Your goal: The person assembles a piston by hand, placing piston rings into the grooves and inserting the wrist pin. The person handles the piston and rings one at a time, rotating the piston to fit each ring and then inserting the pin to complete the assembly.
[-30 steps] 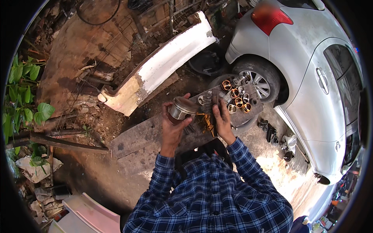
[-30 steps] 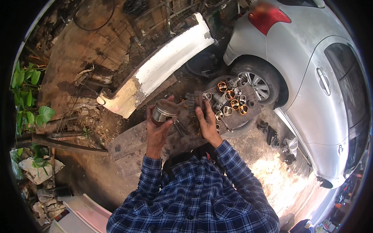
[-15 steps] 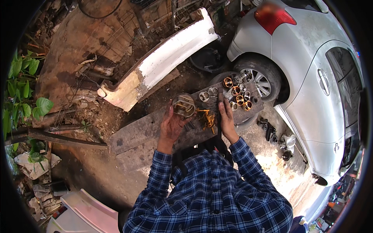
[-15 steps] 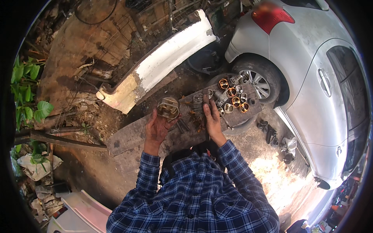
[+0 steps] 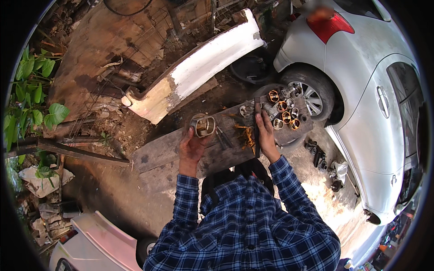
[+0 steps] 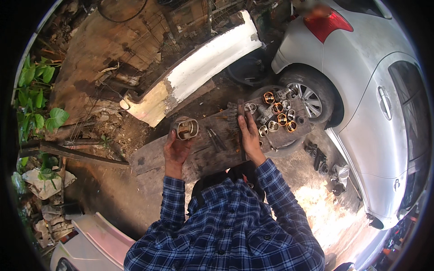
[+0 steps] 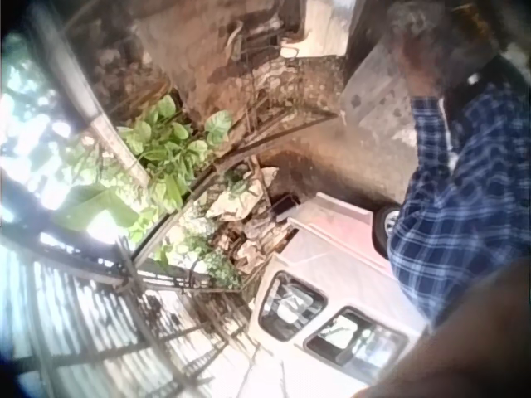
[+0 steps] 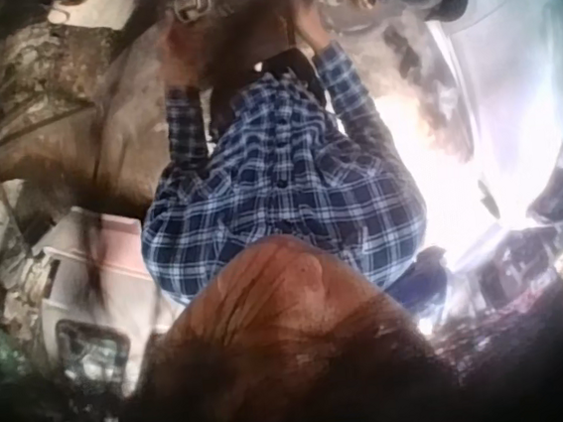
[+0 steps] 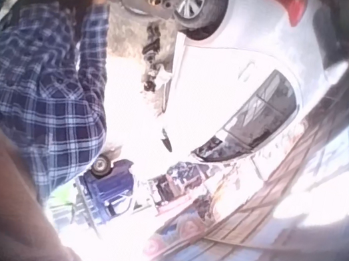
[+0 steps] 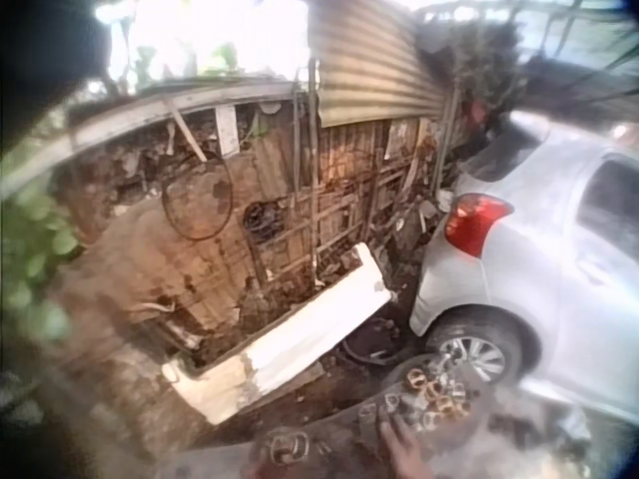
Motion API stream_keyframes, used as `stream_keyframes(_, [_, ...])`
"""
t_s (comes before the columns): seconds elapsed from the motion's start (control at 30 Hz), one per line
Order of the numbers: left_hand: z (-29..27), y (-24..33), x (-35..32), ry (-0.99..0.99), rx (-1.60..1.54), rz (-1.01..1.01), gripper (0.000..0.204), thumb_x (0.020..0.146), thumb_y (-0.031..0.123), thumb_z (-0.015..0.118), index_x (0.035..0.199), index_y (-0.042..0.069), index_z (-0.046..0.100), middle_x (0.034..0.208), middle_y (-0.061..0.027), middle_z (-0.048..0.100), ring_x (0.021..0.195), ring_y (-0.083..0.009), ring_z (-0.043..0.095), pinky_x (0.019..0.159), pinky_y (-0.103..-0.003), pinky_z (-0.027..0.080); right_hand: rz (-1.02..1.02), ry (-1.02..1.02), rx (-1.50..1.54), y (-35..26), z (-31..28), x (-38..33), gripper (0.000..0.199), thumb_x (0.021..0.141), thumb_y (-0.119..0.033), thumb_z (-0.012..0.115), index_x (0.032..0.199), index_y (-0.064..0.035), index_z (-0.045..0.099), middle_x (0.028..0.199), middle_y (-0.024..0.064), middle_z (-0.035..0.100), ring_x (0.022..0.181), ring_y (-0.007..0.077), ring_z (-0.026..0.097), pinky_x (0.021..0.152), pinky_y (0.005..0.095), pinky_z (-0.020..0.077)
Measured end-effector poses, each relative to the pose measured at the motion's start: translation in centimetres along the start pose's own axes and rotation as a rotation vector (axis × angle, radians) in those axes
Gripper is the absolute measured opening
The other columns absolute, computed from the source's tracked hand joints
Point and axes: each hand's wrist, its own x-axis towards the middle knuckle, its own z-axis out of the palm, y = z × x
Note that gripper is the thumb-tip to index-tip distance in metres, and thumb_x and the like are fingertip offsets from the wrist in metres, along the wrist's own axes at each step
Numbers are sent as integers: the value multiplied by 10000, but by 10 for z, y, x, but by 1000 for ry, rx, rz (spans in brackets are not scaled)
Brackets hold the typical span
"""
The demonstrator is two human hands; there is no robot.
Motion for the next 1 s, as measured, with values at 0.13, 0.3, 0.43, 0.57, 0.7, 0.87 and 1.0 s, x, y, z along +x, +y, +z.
stream_keyframes(0.13, [-6,17,-20,147,-36,73,470,932,239,663,1352,127,485,1310,-146,575,1222,-334,569,990,-546,529,201,-96,49,-18,9,-6,905,970,-545,531,1489,123,209,1457,276,400,1258,279,485,968,329,436])
stream_keyframes(0.3, [-6,15,-62,323,-26,173,443,982,365,571,1355,143,487,1256,-123,602,1128,-319,619,949,-541,545,131,-239,114,-24,15,-14,950,963,-486,580,1522,91,73,1318,209,501,831,157,571,580,265,483])
stream_keyframes(0.43, [-5,-1,-100,393,-124,138,475,1015,492,434,1325,146,535,1177,-124,642,1020,-320,662,916,-514,552,163,-325,155,-11,10,-21,887,953,-446,612,1538,29,144,1226,129,533,656,134,552,579,277,465])
stream_keyframes(0.57, [-3,-30,-128,395,-239,225,450,1008,472,448,1275,138,587,1138,-118,660,922,-312,650,847,-482,518,164,-437,107,0,1,-33,815,970,-421,595,1516,29,191,1257,141,517,727,133,555,599,280,470])
stream_keyframes(0.7, [1,-47,-145,432,-257,248,443,1023,441,431,1320,136,552,1209,-97,634,1032,-288,637,805,-472,534,184,-476,87,4,-2,-45,699,977,-415,586,1455,8,301,1121,127,564,809,140,560,661,279,486])
stream_keyframes(0.87, [9,-52,-159,339,-75,282,445,973,333,592,1376,213,447,1326,-98,528,1124,-336,608,906,-452,551,238,-565,118,10,-2,-54,820,961,-365,614,1533,24,174,1351,147,442,923,153,561,757,312,511])
stream_keyframes(1.0, [9,-47,-161,350,-59,290,520,926,243,674,1382,224,426,1345,-111,505,1111,-372,617,888,-450,556,275,-594,158,14,4,-61,841,954,-344,625,1562,-18,143,1378,142,429,960,152,560,769,323,522])
